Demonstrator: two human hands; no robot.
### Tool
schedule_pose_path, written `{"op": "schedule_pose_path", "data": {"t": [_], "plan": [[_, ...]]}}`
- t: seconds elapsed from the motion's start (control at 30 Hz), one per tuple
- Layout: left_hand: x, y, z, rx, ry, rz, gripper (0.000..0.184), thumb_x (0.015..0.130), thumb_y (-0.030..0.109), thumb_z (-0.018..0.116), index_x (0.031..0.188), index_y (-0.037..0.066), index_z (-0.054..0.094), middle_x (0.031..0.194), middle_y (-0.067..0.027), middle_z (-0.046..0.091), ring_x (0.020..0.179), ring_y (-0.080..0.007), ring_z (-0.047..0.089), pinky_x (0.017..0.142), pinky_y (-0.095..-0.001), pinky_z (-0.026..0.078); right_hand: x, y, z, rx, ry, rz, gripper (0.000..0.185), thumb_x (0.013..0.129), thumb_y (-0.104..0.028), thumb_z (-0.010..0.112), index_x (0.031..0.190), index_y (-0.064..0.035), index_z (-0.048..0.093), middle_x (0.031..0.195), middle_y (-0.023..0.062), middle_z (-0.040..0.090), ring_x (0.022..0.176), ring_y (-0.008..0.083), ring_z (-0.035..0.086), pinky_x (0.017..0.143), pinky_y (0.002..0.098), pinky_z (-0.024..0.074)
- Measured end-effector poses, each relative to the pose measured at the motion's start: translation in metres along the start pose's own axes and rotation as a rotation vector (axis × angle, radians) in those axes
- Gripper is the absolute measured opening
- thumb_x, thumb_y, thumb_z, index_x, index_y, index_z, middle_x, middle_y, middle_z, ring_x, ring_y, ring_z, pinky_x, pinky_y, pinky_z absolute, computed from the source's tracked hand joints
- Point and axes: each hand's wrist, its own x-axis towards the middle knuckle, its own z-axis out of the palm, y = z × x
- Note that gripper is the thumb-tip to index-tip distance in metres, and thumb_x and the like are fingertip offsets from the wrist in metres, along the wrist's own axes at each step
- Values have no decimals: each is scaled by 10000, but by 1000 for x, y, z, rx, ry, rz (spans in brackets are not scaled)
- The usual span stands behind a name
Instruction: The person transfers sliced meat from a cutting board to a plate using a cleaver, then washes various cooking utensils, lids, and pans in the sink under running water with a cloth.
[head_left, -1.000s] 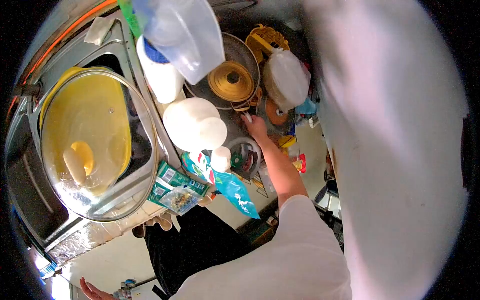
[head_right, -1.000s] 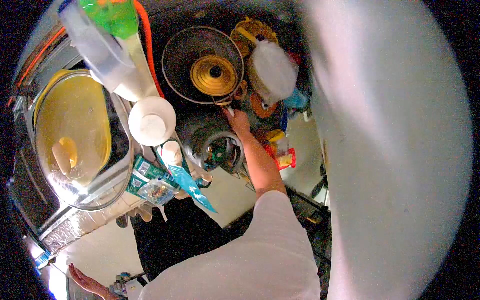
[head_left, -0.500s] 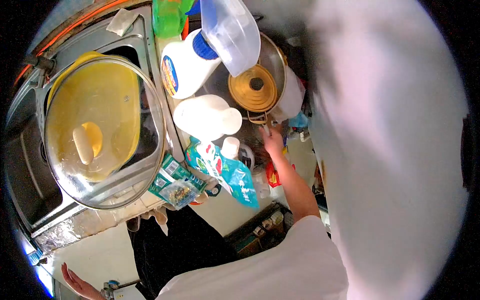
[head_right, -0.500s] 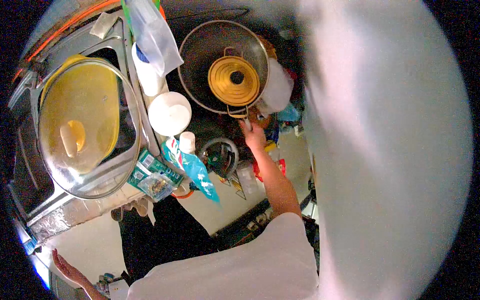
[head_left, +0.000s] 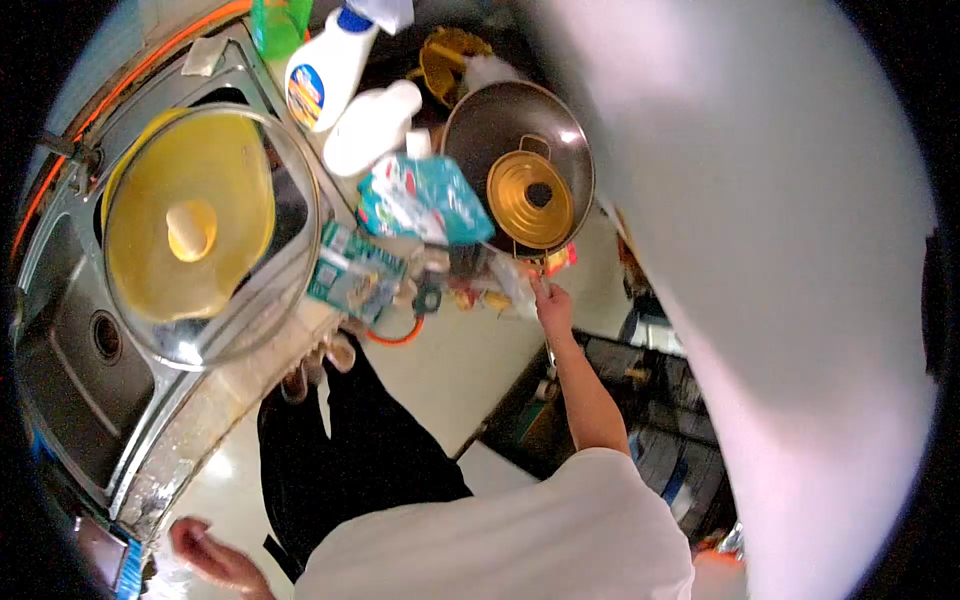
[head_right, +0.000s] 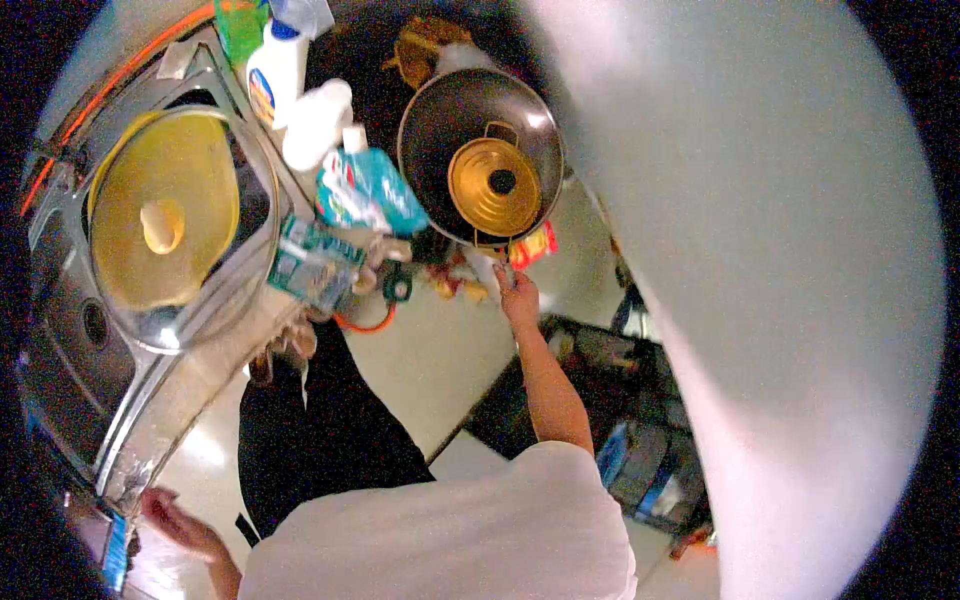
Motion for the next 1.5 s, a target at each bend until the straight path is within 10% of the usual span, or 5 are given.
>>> {"op": "schedule_pose_path", "data": {"t": [0.27, 0.63, 0.97, 1.07, 1.5], "plan": [[-18, 67, 129, -462, -1157, -297, 185, 911, 129, 465, 1066, 43, 517, 936, -42, 561, 828, -125, 545, 745, -255, 442, -227, 96, 25, 465, -42, 385, 294, 838, -290, 603, 721, -39, 507, 524, -11, 422, 438, 86, 352, 415, 253, 263], [-134, 43, 130, -259, -1623, -188, 522, 796, 412, 618, 1084, -6, 497, 923, -108, 591, 802, -201, 575, 711, -305, 468, -443, 153, -9, 282, -130, 266, 307, 812, -275, 634, 665, -46, 493, 520, 7, 421, 439, 107, 357, 420, 266, 294], [-187, -36, 35, -104, -1519, 161, 563, 776, 392, 647, 1201, 62, 482, 1116, -138, 547, 986, -251, 537, 852, -348, 442, -425, 31, -31, 135, -361, -360, 338, 734, -355, 680, 723, -39, 562, 544, 133, 524, 473, 287, 512, 479, 360, 411], [-174, -41, -19, -231, -1450, -361, 590, 777, 350, 662, 1247, 69, 443, 1166, -120, 525, 1033, -224, 517, 890, -349, 423, -436, -53, 2, -92, -458, -562, 402, 736, -427, 661, 676, -50, 532, 527, 121, 516, 480, 292, 522, 469, 375, 405], [-139, -80, -95, -1222, -869, -715, 602, 911, 305, 469, 1381, 106, 148, 1340, -67, 328, 1199, -181, 376, 993, -360, 325, -558, -246, 107, 95, -432, -741, 444, 752, -481, 600, 694, -44, 545, 632, 154, 575, 600, 365, 561, 540, 424, 433]]}}
